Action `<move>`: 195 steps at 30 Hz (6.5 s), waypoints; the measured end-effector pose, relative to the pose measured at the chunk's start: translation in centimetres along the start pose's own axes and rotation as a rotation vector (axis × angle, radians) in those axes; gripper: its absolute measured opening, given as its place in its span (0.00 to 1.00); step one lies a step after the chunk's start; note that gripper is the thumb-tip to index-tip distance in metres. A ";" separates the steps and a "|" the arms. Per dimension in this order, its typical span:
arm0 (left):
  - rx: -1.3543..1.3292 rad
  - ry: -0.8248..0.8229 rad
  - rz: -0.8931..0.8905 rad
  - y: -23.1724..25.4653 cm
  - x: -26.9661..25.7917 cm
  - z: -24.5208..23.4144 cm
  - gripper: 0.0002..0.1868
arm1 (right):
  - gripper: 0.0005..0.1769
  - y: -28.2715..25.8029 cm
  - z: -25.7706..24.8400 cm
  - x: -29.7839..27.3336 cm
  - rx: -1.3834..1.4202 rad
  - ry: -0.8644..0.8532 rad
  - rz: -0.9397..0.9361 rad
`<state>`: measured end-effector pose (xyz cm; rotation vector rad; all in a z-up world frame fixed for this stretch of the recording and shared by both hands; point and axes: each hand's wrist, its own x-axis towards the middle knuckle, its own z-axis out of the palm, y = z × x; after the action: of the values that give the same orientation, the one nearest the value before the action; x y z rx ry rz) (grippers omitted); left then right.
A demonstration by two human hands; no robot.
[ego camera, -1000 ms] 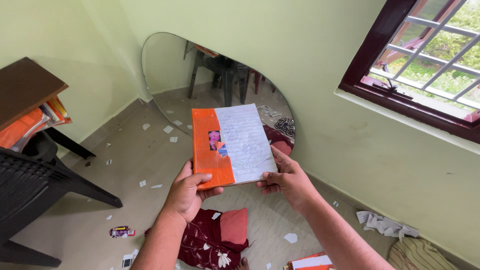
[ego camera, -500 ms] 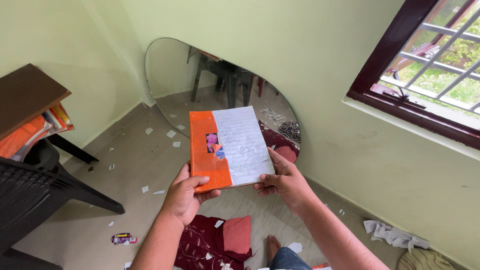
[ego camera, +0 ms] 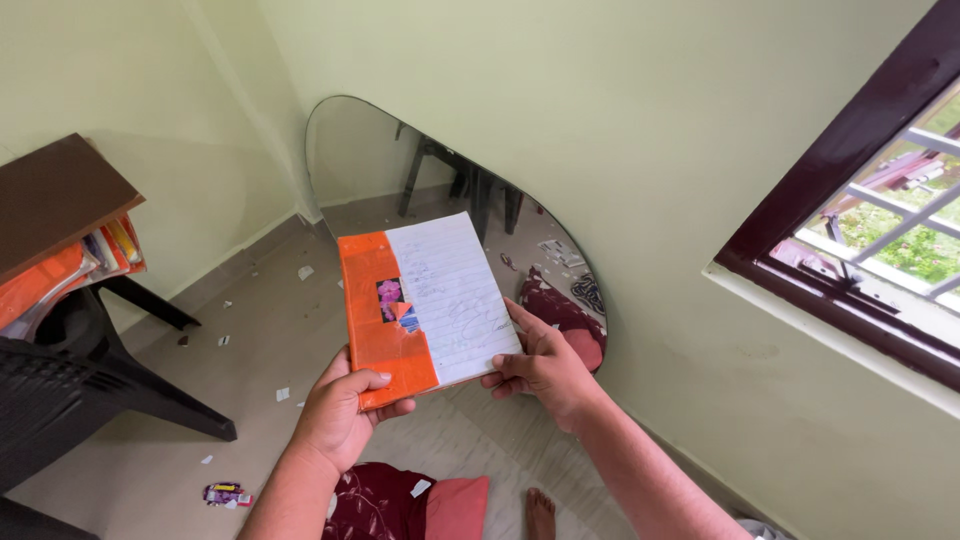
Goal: The person picks up a backpack from the floor, places it on a desk, then retrieves a notebook and an orange folder from among scattered papers on the floor.
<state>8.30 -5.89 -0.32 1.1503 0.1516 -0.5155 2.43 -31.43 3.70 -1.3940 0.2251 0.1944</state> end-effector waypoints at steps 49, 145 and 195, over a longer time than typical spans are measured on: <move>-0.195 0.330 0.279 9.4 15.6 -4.0 0.29 | 0.43 -9.5 2.6 27.7 -0.287 -0.426 0.075; -0.444 0.912 0.354 34.9 30.8 -40.3 0.18 | 0.40 -10.9 47.4 72.1 -0.412 -0.924 0.225; -0.492 0.843 0.240 38.6 30.4 -64.3 0.21 | 0.34 -4.4 67.1 77.5 -0.512 -0.951 0.257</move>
<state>62.12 54.27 -6.08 0.8192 0.8101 0.2447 81.09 34.27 -2.27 -1.6147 -0.4723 1.1535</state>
